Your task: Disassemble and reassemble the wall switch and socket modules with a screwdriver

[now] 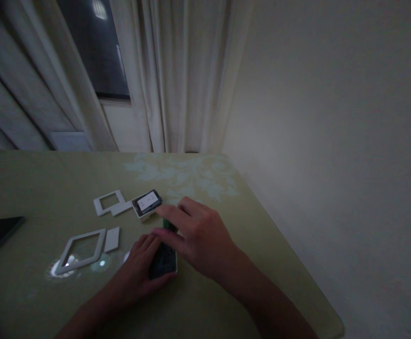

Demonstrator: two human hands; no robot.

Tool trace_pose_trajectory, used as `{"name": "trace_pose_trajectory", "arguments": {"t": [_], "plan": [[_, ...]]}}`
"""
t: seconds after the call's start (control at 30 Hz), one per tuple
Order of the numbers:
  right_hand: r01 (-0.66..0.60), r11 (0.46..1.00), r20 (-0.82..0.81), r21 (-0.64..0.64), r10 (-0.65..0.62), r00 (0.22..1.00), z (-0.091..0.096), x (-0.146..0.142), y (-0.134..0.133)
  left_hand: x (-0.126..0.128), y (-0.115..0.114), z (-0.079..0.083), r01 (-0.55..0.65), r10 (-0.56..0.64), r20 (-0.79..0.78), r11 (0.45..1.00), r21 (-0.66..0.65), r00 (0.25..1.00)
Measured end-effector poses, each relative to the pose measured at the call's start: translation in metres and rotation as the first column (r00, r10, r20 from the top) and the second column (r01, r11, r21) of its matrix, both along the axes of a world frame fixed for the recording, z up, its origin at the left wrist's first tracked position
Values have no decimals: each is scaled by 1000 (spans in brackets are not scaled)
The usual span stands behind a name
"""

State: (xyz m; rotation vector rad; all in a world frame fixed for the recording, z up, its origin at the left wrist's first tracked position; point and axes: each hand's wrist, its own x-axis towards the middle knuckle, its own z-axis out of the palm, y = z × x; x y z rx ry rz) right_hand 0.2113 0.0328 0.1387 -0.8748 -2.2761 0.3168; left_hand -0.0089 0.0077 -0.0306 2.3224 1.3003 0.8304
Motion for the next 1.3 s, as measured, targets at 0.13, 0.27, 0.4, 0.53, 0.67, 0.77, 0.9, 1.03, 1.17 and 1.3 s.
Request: {"name": "trace_pose_trajectory", "arguments": {"t": [0.13,0.27,0.4,0.53,0.67,0.77,0.9,1.03,1.17,1.3], "plan": [[-172,976,31,-136,178,984,6,1,-3,1,1,2,6,-6,1,1000,-1,1000],[-93,983,71,-155,105,992,10,0,-3,0,2,3,16,-16,-6,999,-30,1000],[10,996,99,-87,-1,995,8,-4,-4,-1,1,2,14,-15,-11,1000,-25,1000],[-165,971,55,-172,177,983,7,-3,-4,-1,1,1,19,-19,-4,999,-43,1000],[-38,990,22,-139,41,999,4,-6,-2,-1,2,0,14,-14,-6,999,-31,1000],[-57,992,33,-113,62,998,7,-6,-6,-1,2,-2,12,-13,-5,1000,-28,1000],[-248,952,24,-180,256,966,13,-1,-14,1,3,-1,16,-16,3,1000,-11,1000],[-100,987,-24,-128,97,995,6,-1,-10,2,3,3,15,-15,3,1000,-23,1000],[-21,995,-9,-95,21,1000,4,-1,-4,3,3,4,9,-9,-4,999,-41,1000],[-200,962,-72,-188,190,979,10,2,-4,3,3,5,7,-8,-12,999,-48,1000]]}}
